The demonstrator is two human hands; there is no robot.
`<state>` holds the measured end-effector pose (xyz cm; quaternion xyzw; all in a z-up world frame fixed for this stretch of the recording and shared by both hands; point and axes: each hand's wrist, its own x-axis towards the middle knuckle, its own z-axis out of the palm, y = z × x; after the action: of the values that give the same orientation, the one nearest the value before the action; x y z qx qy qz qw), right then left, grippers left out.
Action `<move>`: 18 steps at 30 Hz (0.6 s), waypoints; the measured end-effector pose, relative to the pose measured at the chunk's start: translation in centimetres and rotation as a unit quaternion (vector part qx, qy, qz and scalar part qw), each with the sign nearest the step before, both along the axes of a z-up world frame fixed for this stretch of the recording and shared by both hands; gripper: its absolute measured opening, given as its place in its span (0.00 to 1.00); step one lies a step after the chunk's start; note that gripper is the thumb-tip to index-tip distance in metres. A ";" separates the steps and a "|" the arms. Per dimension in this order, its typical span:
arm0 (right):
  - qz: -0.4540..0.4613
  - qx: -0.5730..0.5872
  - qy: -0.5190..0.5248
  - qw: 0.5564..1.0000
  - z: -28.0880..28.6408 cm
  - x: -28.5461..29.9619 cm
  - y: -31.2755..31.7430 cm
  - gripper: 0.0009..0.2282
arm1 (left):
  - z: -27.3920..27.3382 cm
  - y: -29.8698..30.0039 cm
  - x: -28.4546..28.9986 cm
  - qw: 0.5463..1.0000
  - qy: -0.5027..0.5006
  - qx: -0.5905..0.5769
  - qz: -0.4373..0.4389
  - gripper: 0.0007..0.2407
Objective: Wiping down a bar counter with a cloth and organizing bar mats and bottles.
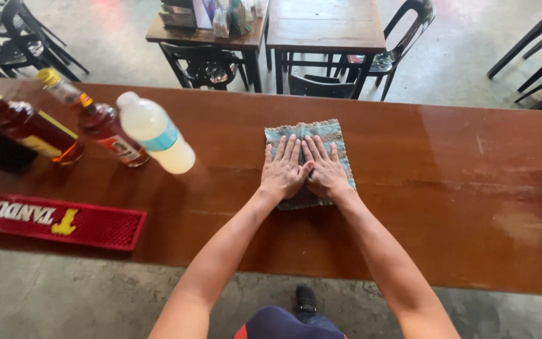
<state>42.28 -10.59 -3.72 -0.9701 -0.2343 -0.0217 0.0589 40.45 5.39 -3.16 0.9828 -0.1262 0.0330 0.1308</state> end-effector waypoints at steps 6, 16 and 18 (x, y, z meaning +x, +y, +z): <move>0.031 -0.036 -0.046 0.998 -1.9 -7.2 4.5 0.35 | 1.0 5.5 -8.9 1.000 -0.004 -0.009 -0.001 0.35; 0.080 0.259 0.063 0.961 3.3 -9.7 20.4 0.23 | -0.1 16.0 -17.1 0.980 -0.060 -0.098 0.160 0.31; 0.073 0.426 -0.054 0.900 3.5 -8.7 24.3 0.28 | 2.2 17.0 -19.1 0.975 -0.037 0.009 0.217 0.35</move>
<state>33.59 13.67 -0.19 -0.8298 -0.2755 -0.1677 0.4554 21.39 22.41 -0.98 0.9859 0.0853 0.0962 0.1073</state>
